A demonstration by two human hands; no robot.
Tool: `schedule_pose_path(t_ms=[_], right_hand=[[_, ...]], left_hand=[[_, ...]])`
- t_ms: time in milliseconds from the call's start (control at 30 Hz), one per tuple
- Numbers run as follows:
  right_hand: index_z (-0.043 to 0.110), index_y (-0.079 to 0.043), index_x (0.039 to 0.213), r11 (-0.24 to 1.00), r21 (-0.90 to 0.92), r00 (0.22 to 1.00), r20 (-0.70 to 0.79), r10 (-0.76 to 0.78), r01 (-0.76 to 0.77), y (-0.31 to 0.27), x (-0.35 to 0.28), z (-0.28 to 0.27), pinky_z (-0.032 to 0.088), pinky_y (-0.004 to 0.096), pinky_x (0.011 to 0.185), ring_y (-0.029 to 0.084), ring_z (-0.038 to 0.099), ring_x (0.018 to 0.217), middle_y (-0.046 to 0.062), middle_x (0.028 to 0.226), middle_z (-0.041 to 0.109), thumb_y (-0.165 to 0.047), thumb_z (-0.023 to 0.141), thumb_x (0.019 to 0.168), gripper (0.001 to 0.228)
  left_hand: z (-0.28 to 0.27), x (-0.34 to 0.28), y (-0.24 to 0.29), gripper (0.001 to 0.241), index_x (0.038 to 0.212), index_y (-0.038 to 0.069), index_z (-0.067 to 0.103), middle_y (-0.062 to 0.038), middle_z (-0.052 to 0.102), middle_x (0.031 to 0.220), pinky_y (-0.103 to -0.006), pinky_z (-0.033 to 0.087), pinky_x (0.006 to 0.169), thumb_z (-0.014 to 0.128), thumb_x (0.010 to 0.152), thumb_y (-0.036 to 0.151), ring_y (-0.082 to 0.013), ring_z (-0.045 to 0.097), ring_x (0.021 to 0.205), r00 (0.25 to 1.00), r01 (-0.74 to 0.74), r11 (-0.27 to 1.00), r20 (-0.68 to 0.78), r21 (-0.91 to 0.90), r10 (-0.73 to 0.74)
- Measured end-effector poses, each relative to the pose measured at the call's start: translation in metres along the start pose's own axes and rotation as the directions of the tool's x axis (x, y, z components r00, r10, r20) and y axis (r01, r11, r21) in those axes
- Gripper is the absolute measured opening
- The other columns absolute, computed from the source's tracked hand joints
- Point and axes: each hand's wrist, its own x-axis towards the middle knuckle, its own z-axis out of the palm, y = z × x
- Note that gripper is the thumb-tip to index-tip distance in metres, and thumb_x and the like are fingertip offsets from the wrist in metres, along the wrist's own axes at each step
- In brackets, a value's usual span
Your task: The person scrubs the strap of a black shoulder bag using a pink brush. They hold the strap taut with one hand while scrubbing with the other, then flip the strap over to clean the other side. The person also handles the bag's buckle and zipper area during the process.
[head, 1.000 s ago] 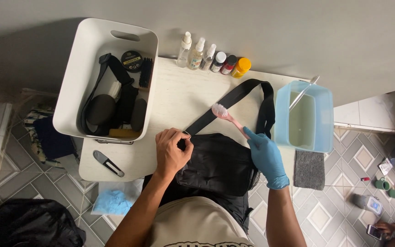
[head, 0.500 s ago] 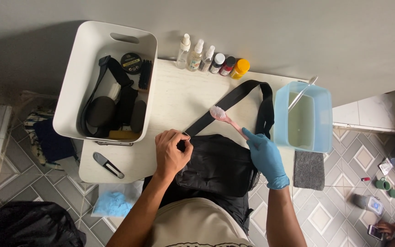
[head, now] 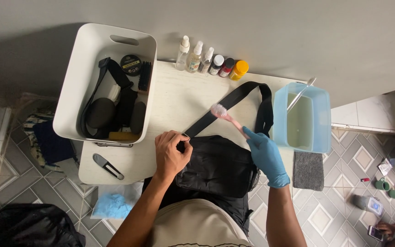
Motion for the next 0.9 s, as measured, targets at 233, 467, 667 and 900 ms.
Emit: schedule_pose_path(t_ms=[233, 467, 667, 900], right_hand=[[0.062, -0.036, 0.142, 0.998, -0.066, 0.993, -0.121, -0.001, -0.007, 0.015, 0.009, -0.001, 0.055, 0.056, 0.086, 0.046, 0.066, 0.099, 0.016, 0.110, 0.070, -0.022, 0.054, 0.098, 0.047], [0.062, -0.032, 0.142, 0.999, -0.028, 0.993, -0.119, -0.021, 0.018, 0.015, 0.010, -0.003, 0.056, 0.053, 0.086, 0.044, 0.068, 0.098, 0.017, 0.108, 0.072, -0.019, 0.056, 0.098, 0.046], [0.062, -0.025, 0.143, 0.975, 0.218, 0.999, -0.010, 0.041, -0.037, -0.012, -0.005, -0.019, 0.056, 0.047, 0.089, 0.032, 0.071, 0.096, 0.014, 0.101, 0.077, -0.016, 0.055, 0.097, 0.048], [0.068, -0.017, 0.138, 0.944, 0.325, 0.998, -0.016, 0.057, -0.049, -0.005, -0.014, -0.022, 0.056, 0.039, 0.071, 0.021, 0.065, 0.069, 0.011, 0.080, 0.075, -0.013, 0.057, 0.095, 0.044]], left_hand=[[0.002, -0.001, -0.003, 0.010, 0.082, 0.023, 0.068, 0.003, 0.062, 0.076, -0.0378, 0.047, 0.085, 0.067, 0.076, 0.015, -0.0214, 0.066, 0.078, 1.000, 0.000, 1.000, 0.001, 0.008, 0.000], [0.000, 0.000, 0.000, 0.011, 0.082, 0.022, 0.067, 0.002, 0.061, 0.077, -0.0381, 0.046, 0.086, 0.067, 0.076, 0.012, -0.0222, 0.066, 0.078, 1.000, 0.002, 1.000, 0.005, -0.007, -0.002], [0.000, 0.001, 0.000, 0.011, 0.081, 0.022, 0.067, 0.003, 0.062, 0.077, -0.0378, 0.046, 0.086, 0.067, 0.076, 0.012, -0.0219, 0.066, 0.077, 1.000, -0.003, 1.000, 0.007, 0.000, 0.003], [0.000, 0.000, 0.000, 0.011, 0.081, 0.022, 0.067, 0.003, 0.062, 0.076, -0.0378, 0.046, 0.085, 0.066, 0.077, 0.012, -0.0216, 0.065, 0.075, 1.000, -0.003, 1.000, 0.003, -0.006, 0.003]])
